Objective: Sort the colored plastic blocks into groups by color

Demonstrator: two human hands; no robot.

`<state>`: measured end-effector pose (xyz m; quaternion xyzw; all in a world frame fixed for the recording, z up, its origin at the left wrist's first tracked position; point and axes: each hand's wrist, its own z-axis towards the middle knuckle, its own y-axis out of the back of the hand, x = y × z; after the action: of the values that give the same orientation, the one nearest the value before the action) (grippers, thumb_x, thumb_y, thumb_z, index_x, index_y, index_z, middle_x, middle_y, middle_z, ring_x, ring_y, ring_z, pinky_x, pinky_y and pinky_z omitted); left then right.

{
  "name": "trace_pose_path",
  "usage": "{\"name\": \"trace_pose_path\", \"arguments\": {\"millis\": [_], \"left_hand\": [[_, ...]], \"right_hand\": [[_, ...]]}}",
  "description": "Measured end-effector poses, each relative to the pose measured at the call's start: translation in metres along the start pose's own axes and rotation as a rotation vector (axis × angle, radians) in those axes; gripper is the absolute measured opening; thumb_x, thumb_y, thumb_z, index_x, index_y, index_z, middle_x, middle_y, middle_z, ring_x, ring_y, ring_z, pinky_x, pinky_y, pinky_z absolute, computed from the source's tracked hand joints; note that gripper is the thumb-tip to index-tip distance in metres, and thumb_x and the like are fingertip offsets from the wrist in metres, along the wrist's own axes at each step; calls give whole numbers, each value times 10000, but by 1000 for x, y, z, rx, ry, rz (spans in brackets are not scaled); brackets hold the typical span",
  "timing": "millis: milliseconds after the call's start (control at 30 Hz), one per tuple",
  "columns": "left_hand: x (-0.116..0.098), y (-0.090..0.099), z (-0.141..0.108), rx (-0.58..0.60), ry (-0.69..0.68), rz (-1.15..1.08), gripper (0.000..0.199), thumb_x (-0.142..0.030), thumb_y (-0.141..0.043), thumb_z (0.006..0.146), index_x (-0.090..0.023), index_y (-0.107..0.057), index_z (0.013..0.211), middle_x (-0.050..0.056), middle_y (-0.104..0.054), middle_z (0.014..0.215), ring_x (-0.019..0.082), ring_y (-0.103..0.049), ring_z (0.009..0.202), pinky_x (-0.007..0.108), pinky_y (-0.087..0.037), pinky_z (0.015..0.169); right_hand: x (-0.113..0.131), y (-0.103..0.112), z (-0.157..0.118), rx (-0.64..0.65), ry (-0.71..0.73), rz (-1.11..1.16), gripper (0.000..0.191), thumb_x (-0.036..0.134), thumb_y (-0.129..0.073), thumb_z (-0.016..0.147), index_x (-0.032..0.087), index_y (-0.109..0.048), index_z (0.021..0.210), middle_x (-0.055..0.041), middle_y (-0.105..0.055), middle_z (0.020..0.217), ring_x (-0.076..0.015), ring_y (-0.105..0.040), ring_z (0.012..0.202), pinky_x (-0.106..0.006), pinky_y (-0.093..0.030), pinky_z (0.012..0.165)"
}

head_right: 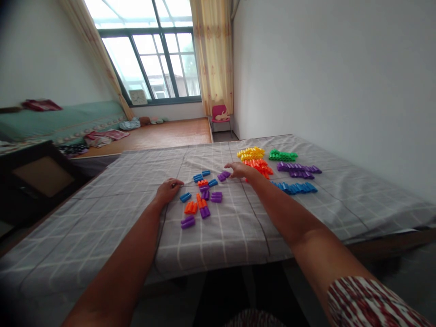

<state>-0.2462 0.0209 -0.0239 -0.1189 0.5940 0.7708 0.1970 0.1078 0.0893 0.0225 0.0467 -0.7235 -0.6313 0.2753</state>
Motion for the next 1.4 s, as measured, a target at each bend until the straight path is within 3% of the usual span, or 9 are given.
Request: {"name": "trace_pose_path", "arguments": {"millis": [167,300,367,500,667,867,1033,1233,1400], "left_hand": [[1,-1,1,2,-1,8,293,-206,-499,819,-223,-752,965,44,-680,1040,176,-635,945,275,-477,886],[0,0,1,-5,-10,7,292,-215,-495,827,-220,-752,965,54,-682,1042,186,-634,966,284,-474,898],[1,1,1,-3,-9,11,291,-217,-495,825,-225,-751,962,49,-683,1046,184,-637,960,280,-479,885],[4,1,3,5,-9,21,300,-218,-490,812,-232,-748,965,42,-689,1051,182,-643,958,274,-489,865],[12,1,6,9,-18,18,304,-265,-483,810,-241,-741,970,46,-691,1079,196,-649,970,294,-501,866],[15,4,7,-7,-35,-5,317,-288,-478,788,-225,-737,960,61,-701,1070,206,-655,984,309,-505,887],[13,7,5,-22,-14,-15,289,-305,-485,785,-249,-733,921,38,-720,1054,206,-660,976,314,-510,890],[13,8,4,-38,4,-53,313,-341,-483,772,-241,-731,937,32,-733,1021,210,-664,956,307,-517,870],[14,9,4,-27,49,-92,381,-393,-488,742,-199,-740,951,58,-739,1011,229,-671,939,322,-517,877]], "right_hand": [[-2,-7,4,83,-8,67,575,155,-746,716,193,-613,1273,-73,-672,1205,-206,-654,1022,-247,-515,825],[5,-12,10,-2,66,-26,662,331,-824,664,206,-617,1281,-120,-588,1335,-258,-595,1146,-325,-472,954],[11,-16,13,-39,132,-62,619,354,-797,700,230,-625,1281,-103,-582,1352,-262,-561,1199,-333,-437,997],[22,-21,16,-2,162,-78,491,321,-735,765,260,-655,1246,-45,-687,1195,-226,-627,1082,-274,-463,899],[30,-18,5,-7,133,-70,514,305,-774,711,270,-673,1214,-4,-729,1073,-181,-668,951,-192,-463,747],[30,-14,-11,27,130,-82,576,253,-740,745,246,-618,1308,-52,-701,1178,-221,-654,1044,-229,-486,800],[33,-18,-19,-20,141,-132,709,164,-703,743,235,-500,1419,-79,-667,1247,-240,-615,1140,-250,-493,857],[32,-26,-26,-46,170,-60,522,101,-668,739,214,-652,1249,-69,-695,1194,-209,-653,1053,-232,-484,834],[32,-33,-31,-180,159,33,398,112,-704,721,190,-701,1112,-71,-724,1087,-212,-662,991,-270,-486,824]]}}
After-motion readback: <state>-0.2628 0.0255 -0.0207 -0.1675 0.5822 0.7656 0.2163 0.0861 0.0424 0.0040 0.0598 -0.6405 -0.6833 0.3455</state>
